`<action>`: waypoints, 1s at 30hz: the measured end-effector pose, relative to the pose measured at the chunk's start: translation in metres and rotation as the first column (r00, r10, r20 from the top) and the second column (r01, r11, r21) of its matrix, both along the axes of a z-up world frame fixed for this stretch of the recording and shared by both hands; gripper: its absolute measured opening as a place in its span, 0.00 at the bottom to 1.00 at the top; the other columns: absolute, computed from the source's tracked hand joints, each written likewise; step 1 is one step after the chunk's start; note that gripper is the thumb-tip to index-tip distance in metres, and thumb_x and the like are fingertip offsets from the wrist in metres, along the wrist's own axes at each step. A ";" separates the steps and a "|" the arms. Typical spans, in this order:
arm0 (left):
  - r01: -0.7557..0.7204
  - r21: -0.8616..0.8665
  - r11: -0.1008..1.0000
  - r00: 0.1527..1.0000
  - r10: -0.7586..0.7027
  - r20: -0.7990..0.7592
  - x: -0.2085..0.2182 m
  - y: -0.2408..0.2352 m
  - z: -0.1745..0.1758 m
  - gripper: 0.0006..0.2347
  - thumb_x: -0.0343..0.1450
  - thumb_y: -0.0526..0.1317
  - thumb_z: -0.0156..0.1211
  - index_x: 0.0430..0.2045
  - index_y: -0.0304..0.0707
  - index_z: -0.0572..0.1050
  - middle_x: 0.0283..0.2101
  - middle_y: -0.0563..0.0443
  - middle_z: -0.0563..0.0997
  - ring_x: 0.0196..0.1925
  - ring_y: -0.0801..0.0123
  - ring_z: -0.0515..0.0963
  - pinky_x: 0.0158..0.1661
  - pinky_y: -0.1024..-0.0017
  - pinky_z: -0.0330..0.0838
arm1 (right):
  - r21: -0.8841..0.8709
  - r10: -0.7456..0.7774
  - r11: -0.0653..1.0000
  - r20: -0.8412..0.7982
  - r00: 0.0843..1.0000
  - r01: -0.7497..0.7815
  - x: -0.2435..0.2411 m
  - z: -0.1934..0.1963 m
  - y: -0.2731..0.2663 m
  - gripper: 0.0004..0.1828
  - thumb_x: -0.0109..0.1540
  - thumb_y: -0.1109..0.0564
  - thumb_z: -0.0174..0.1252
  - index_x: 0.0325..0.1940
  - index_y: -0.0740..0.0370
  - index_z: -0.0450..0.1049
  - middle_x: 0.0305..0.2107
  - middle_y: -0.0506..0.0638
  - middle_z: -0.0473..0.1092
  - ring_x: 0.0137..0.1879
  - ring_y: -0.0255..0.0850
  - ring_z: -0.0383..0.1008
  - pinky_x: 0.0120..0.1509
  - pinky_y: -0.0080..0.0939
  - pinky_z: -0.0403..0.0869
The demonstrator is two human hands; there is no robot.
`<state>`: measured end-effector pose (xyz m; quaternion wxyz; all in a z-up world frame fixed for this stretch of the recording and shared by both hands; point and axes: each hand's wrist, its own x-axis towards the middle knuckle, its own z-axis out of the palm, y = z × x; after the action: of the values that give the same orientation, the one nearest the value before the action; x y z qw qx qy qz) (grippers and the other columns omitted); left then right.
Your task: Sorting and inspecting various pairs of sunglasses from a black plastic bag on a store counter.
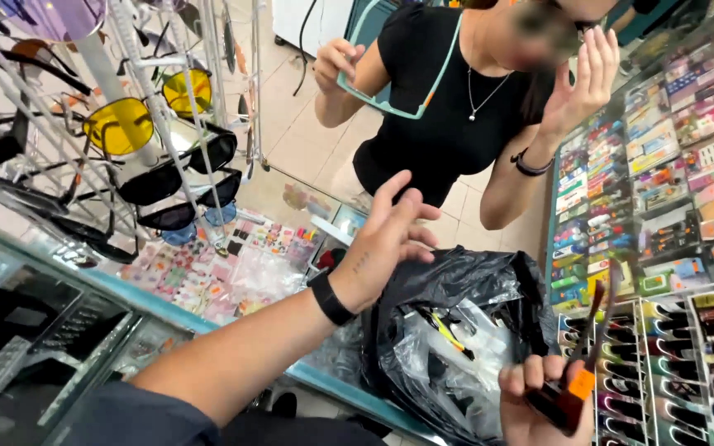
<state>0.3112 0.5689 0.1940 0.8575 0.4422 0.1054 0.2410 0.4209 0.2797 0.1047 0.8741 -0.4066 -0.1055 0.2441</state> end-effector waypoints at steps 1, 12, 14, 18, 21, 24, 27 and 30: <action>-0.088 -0.070 0.994 0.993 0.081 -0.089 -0.001 0.003 0.003 0.37 0.69 0.57 0.50 0.74 0.44 0.49 0.45 0.46 0.77 0.32 0.72 0.75 0.35 0.74 0.74 | 0.016 0.018 1.000 0.003 1.000 -0.018 0.004 -0.002 -0.002 0.22 0.74 0.40 0.49 0.29 0.50 0.66 0.21 0.43 0.60 0.25 0.41 0.59 0.36 0.40 0.59; 0.015 0.119 0.993 0.985 0.006 -0.170 -0.010 -0.031 -0.018 0.36 0.70 0.60 0.41 0.73 0.41 0.52 0.48 0.48 0.76 0.34 0.74 0.75 0.39 0.75 0.70 | -0.058 -0.173 0.982 0.109 0.979 0.180 -0.042 0.012 0.011 0.22 0.75 0.41 0.45 0.32 0.53 0.67 0.20 0.48 0.56 0.23 0.44 0.58 0.33 0.40 0.60; 0.008 -0.294 0.956 0.994 -0.041 -0.105 0.000 -0.027 -0.029 0.43 0.63 0.69 0.42 0.74 0.52 0.47 0.70 0.37 0.65 0.51 0.65 0.78 0.40 0.75 0.69 | -0.025 -0.220 0.974 0.132 0.967 0.225 -0.042 0.007 0.005 0.20 0.76 0.43 0.46 0.33 0.52 0.68 0.21 0.47 0.58 0.23 0.43 0.60 0.36 0.39 0.62; -0.273 -0.344 0.898 0.920 0.349 0.179 -0.021 0.030 0.019 0.46 0.65 0.66 0.45 0.76 0.41 0.42 0.51 0.41 0.72 0.46 0.59 0.79 0.31 0.71 0.68 | -0.087 -0.470 0.882 -0.087 0.879 0.463 -0.031 0.006 -0.016 0.18 0.70 0.36 0.55 0.30 0.43 0.73 0.26 0.32 0.70 0.35 0.35 0.72 0.45 0.42 0.72; -0.353 -0.240 0.904 0.901 0.398 0.172 -0.033 0.025 0.034 0.49 0.61 0.68 0.44 0.76 0.41 0.44 0.54 0.47 0.72 0.47 0.67 0.76 0.41 0.71 0.67 | -0.058 -0.382 0.923 -0.015 0.924 0.380 -0.032 0.001 -0.012 0.18 0.71 0.34 0.51 0.34 0.44 0.67 0.24 0.38 0.59 0.32 0.38 0.60 0.45 0.38 0.62; -0.209 -0.209 0.955 0.941 0.255 0.224 -0.028 -0.009 -0.015 0.33 0.73 0.58 0.44 0.72 0.44 0.54 0.55 0.47 0.73 0.45 0.68 0.77 0.43 0.70 0.72 | -0.075 -0.402 0.913 0.004 0.916 0.401 -0.048 -0.002 0.000 0.19 0.72 0.36 0.49 0.33 0.46 0.66 0.22 0.41 0.58 0.29 0.37 0.56 0.43 0.39 0.60; 0.193 0.080 0.978 0.980 -0.189 -0.058 -0.030 -0.043 -0.053 0.29 0.72 0.57 0.47 0.67 0.44 0.59 0.58 0.44 0.75 0.47 0.66 0.81 0.44 0.72 0.75 | -0.024 -0.269 0.962 0.087 0.959 0.272 -0.058 -0.005 0.014 0.20 0.73 0.37 0.44 0.34 0.48 0.66 0.21 0.44 0.57 0.21 0.42 0.57 0.35 0.43 0.58; 0.504 0.230 0.832 0.862 -0.467 -0.198 -0.035 -0.052 -0.044 0.34 0.71 0.61 0.42 0.69 0.41 0.58 0.58 0.49 0.74 0.48 0.72 0.77 0.47 0.71 0.72 | -0.105 -0.287 0.944 0.208 0.935 0.313 -0.057 -0.010 0.022 0.19 0.75 0.43 0.43 0.36 0.55 0.67 0.22 0.49 0.60 0.18 0.46 0.61 0.28 0.42 0.64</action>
<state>0.2758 0.5172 0.1502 0.8118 0.5838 0.0124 -0.0029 0.3639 0.3016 0.0944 0.8570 -0.4983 -0.1081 0.0742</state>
